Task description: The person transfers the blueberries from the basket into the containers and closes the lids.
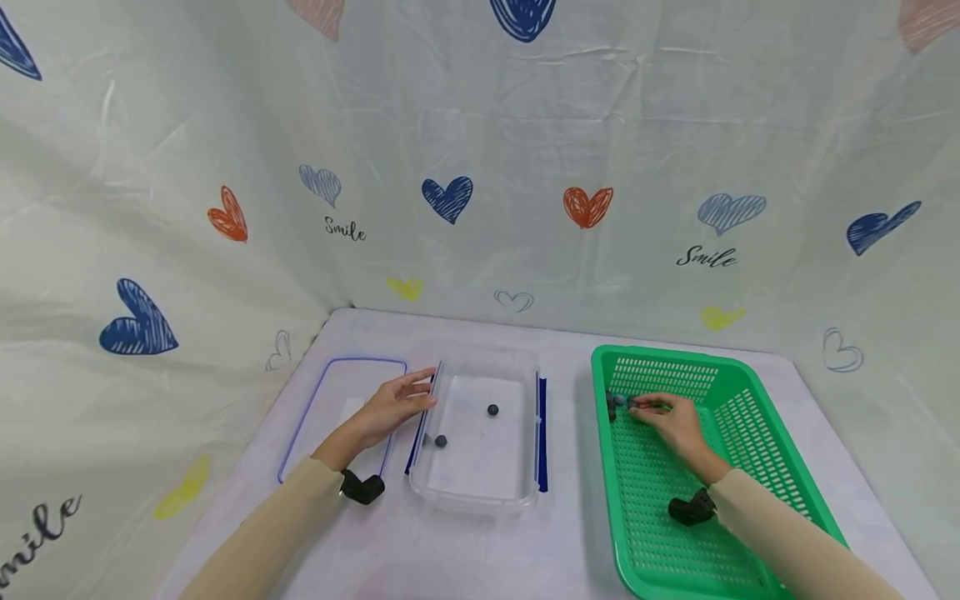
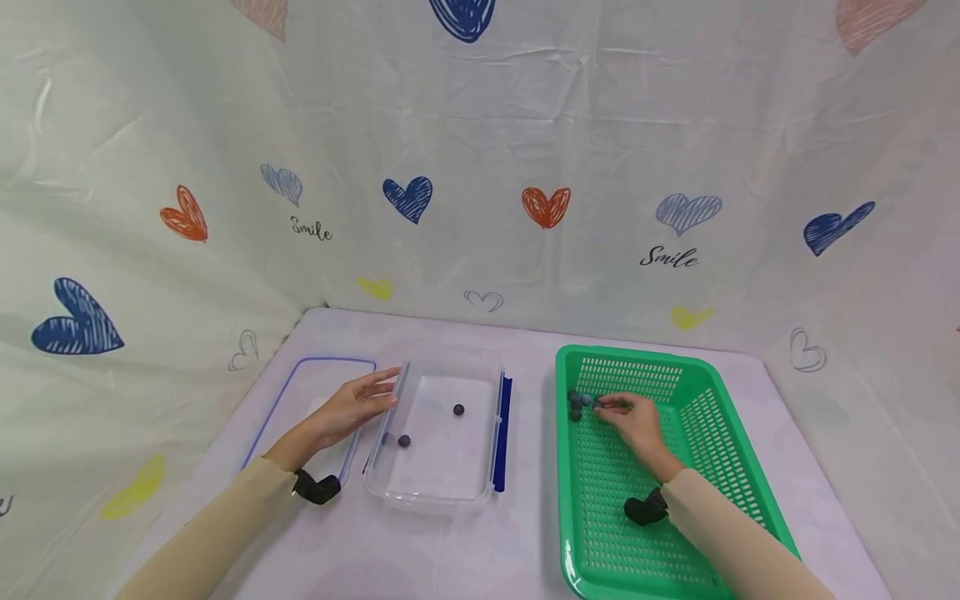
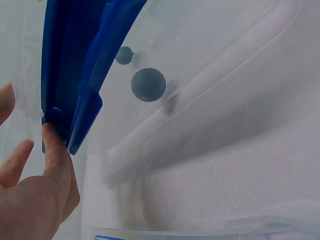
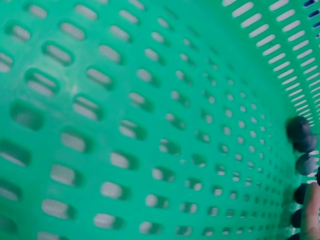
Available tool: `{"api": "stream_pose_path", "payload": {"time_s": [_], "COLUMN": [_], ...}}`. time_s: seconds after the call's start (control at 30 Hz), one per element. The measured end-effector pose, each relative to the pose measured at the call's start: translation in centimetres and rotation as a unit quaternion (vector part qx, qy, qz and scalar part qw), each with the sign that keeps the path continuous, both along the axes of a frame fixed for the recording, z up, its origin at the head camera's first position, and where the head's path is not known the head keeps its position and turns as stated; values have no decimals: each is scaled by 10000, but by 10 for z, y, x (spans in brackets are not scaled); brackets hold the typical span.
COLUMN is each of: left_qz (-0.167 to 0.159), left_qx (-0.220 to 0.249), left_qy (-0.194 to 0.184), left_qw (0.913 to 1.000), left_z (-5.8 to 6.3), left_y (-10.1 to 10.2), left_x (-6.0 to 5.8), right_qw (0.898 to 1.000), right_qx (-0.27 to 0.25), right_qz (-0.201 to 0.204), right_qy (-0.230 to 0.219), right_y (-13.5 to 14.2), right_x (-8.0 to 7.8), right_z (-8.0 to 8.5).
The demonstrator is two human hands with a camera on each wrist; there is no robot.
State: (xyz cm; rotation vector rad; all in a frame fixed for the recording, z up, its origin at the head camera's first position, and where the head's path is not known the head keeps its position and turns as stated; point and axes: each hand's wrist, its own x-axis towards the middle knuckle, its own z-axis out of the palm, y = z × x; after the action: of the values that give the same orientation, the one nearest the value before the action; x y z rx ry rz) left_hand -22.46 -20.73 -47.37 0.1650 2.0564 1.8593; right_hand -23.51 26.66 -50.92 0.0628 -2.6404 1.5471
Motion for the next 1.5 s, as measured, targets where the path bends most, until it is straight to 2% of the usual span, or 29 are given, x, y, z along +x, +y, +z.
{"api": "stream_pose_path", "payload": {"time_s": [0.23, 0.4, 0.63, 1.13, 1.5], "left_qz": [50, 119, 9, 62, -21], "left_qx": [-75, -112, -113, -172, -84], "left_qy": [0, -61, 29, 22, 39], "left_qw": [10000, 9998, 9999, 9998, 10000], "left_z": [-6, -7, -8, -6, -7], "left_y": [-2, -2, -3, -2, -2], "left_x": [-1, -2, -5, -5, -4], "right_qw": [9996, 9998, 9996, 9995, 9978], "right_qx": [-249, -122, -124, -315, -603], "right_qz": [99, 15, -104, 72, 227], "right_qy": [-131, -169, -216, -26, -164], "right_y": [-1, -2, -2, 3, 7], "right_x": [5, 7, 8, 11, 11], "right_z": [15, 30, 49, 78, 99]}}
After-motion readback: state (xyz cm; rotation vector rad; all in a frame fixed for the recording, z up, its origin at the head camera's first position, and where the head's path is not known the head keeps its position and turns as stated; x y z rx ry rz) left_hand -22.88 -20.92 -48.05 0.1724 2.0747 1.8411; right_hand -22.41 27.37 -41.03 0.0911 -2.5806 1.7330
